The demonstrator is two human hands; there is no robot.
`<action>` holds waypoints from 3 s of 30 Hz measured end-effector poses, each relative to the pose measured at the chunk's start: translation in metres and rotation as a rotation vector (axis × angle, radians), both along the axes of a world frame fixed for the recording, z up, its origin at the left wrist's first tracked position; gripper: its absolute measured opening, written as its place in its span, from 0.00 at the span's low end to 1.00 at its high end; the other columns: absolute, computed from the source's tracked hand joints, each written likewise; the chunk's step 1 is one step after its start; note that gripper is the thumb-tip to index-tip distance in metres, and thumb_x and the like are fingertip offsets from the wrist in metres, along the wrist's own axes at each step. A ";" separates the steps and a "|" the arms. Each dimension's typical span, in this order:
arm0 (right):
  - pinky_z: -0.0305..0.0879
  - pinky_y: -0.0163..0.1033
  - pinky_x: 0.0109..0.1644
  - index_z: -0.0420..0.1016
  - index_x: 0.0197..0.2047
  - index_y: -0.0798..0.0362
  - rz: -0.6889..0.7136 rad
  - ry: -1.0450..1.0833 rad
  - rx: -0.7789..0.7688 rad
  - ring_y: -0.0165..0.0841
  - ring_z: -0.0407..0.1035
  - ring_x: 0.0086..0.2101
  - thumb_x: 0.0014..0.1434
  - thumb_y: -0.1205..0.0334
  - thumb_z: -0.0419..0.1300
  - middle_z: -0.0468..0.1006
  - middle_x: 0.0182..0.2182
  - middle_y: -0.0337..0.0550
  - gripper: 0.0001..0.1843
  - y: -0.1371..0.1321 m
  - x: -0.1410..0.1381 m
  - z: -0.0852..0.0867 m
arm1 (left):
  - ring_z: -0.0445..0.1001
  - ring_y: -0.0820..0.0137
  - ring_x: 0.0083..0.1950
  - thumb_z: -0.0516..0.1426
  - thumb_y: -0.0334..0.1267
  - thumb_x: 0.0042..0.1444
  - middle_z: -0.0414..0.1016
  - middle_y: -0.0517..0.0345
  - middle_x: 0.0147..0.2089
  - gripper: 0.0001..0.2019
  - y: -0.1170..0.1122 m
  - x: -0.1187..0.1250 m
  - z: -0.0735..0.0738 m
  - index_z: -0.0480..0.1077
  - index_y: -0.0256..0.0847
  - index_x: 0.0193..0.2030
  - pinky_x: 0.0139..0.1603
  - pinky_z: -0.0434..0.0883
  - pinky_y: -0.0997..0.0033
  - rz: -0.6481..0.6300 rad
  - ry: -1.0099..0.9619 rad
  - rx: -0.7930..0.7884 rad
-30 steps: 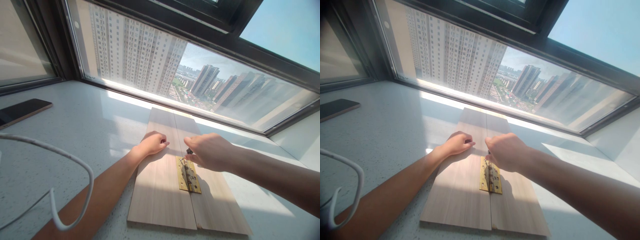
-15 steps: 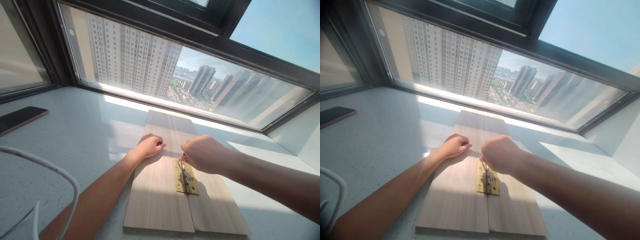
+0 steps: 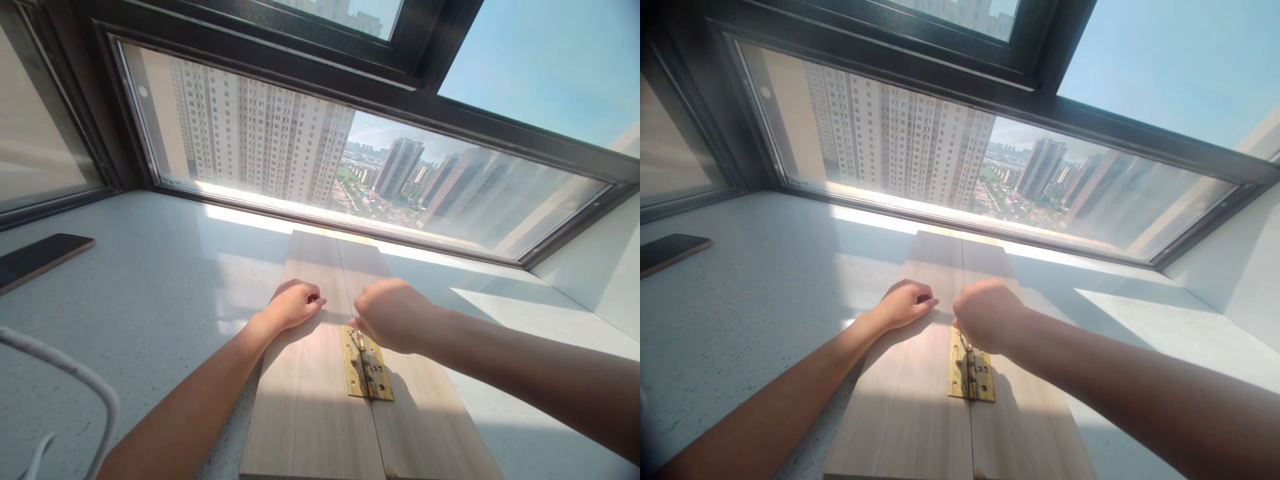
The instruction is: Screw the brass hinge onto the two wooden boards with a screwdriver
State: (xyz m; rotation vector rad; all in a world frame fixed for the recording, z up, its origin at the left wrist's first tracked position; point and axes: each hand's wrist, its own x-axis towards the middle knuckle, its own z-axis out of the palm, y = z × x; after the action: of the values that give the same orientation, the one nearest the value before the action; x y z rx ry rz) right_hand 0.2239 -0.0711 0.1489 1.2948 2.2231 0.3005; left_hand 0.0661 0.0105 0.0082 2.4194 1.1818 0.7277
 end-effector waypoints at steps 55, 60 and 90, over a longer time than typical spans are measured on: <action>0.54 0.40 0.28 0.76 0.26 0.56 0.189 -0.110 -0.154 0.38 0.69 0.30 0.49 0.78 0.56 0.75 0.27 0.48 0.11 0.006 -0.002 -0.017 | 0.69 0.70 0.29 0.51 0.47 0.59 0.74 0.59 0.26 0.15 -0.001 0.000 0.000 0.73 0.42 0.29 0.31 0.58 0.72 0.018 0.013 0.000; 0.58 0.37 0.25 0.79 0.33 0.58 -0.311 -0.043 -0.161 0.35 0.70 0.25 0.54 0.66 0.58 0.76 0.28 0.49 0.08 0.012 -0.005 -0.012 | 0.69 0.69 0.29 0.52 0.46 0.59 0.74 0.59 0.26 0.15 0.000 0.000 0.001 0.73 0.42 0.27 0.31 0.58 0.72 0.012 0.011 0.003; 0.55 0.41 0.33 0.78 0.28 0.57 0.259 -0.198 -0.308 0.37 0.69 0.34 0.52 0.80 0.53 0.77 0.29 0.49 0.15 0.012 -0.018 -0.011 | 0.69 0.69 0.28 0.55 0.45 0.56 0.74 0.59 0.25 0.14 -0.002 -0.001 0.005 0.72 0.41 0.24 0.30 0.60 0.71 0.046 -0.082 -0.051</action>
State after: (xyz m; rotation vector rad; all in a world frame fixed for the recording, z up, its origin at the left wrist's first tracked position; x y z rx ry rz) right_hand 0.2064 -0.0593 0.1382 0.7829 2.1630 0.1642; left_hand 0.0649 0.0081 0.0132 2.3053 1.2116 0.7937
